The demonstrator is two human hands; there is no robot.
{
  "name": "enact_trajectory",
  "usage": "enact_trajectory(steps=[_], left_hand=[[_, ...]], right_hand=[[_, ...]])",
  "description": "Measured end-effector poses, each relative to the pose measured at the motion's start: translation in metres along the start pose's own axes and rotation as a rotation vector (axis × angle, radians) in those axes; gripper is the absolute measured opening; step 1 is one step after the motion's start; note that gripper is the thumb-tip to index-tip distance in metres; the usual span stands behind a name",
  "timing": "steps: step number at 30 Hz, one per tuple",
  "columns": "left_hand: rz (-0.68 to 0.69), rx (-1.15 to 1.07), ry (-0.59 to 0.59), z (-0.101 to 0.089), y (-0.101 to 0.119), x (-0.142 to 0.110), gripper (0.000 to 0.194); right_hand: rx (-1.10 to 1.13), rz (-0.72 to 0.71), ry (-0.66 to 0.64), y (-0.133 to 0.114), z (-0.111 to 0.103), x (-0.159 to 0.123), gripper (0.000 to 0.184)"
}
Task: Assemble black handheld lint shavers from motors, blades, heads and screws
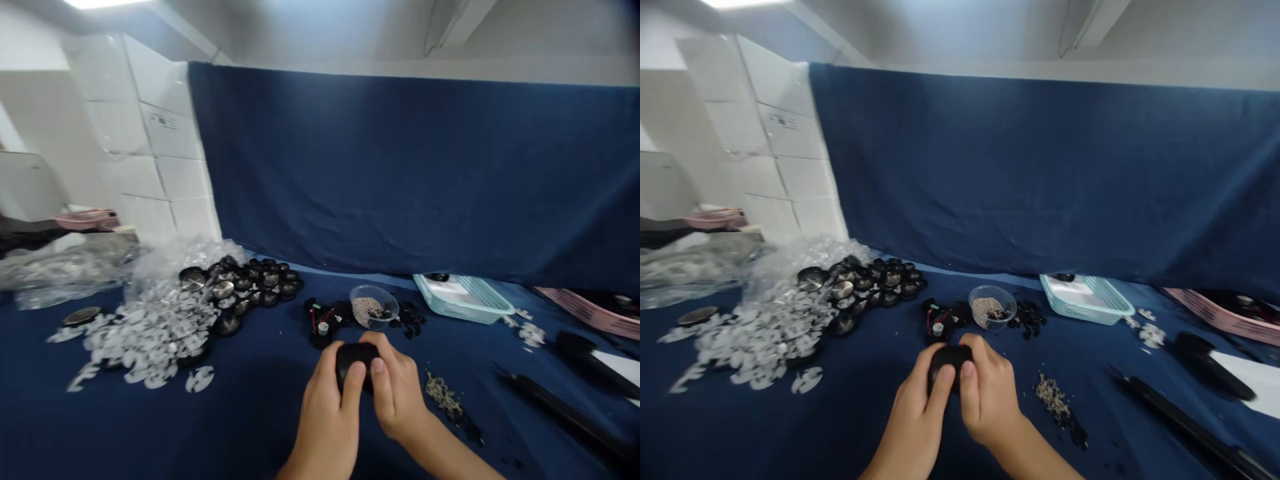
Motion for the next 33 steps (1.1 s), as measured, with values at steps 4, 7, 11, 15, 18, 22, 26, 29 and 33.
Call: enact_trajectory(steps=[4,7,11,15,18,22,26,29,33], left_hand=[[0.029,-0.003,0.094,-0.024,0.004,-0.001,0.045],[0.004,-0.108,0.111,-0.039,0.001,0.000,0.041],[-0.096,-0.252,0.039,-0.047,-0.012,-0.003,0.043],[-0.185,-0.352,0.040,-0.047,-0.032,-0.010,0.050],[-0.182,-0.370,0.072,-0.049,-0.043,-0.014,0.051],[-0.165,-0.400,0.069,-0.054,-0.047,-0.011,0.051],[-0.289,-0.514,-0.051,-0.049,-0.051,-0.002,0.058],[-0.434,-0.660,-0.251,-0.035,-0.054,-0.002,0.073],[-0.501,-0.817,-0.358,-0.029,-0.046,-0.008,0.077]], right_hand=[[0.080,0.061,0.036,-0.008,0.016,0.010,0.036],[0.121,0.109,0.031,-0.008,0.029,0.016,0.035],[0.136,0.149,0.028,-0.010,0.045,0.019,0.033],[0.139,0.176,-0.034,-0.019,0.062,0.017,0.033],[0.153,0.179,-0.068,-0.025,0.072,0.016,0.038],[0.193,0.210,-0.043,-0.024,0.078,0.019,0.047],[0.280,0.343,-0.028,-0.016,0.076,0.025,0.046],[0.418,0.418,-0.049,-0.014,0.071,0.028,0.042],[0.633,0.459,-0.091,-0.015,0.061,0.029,0.049]])
Point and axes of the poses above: each hand's wrist, its own x-axis towards the middle knuckle, its own z-axis out of the palm, y = z × x, the point moved 6 cm from there along x, towards the middle knuckle, and after that the axes turned 14 degrees about x, right-handed, at the moved point
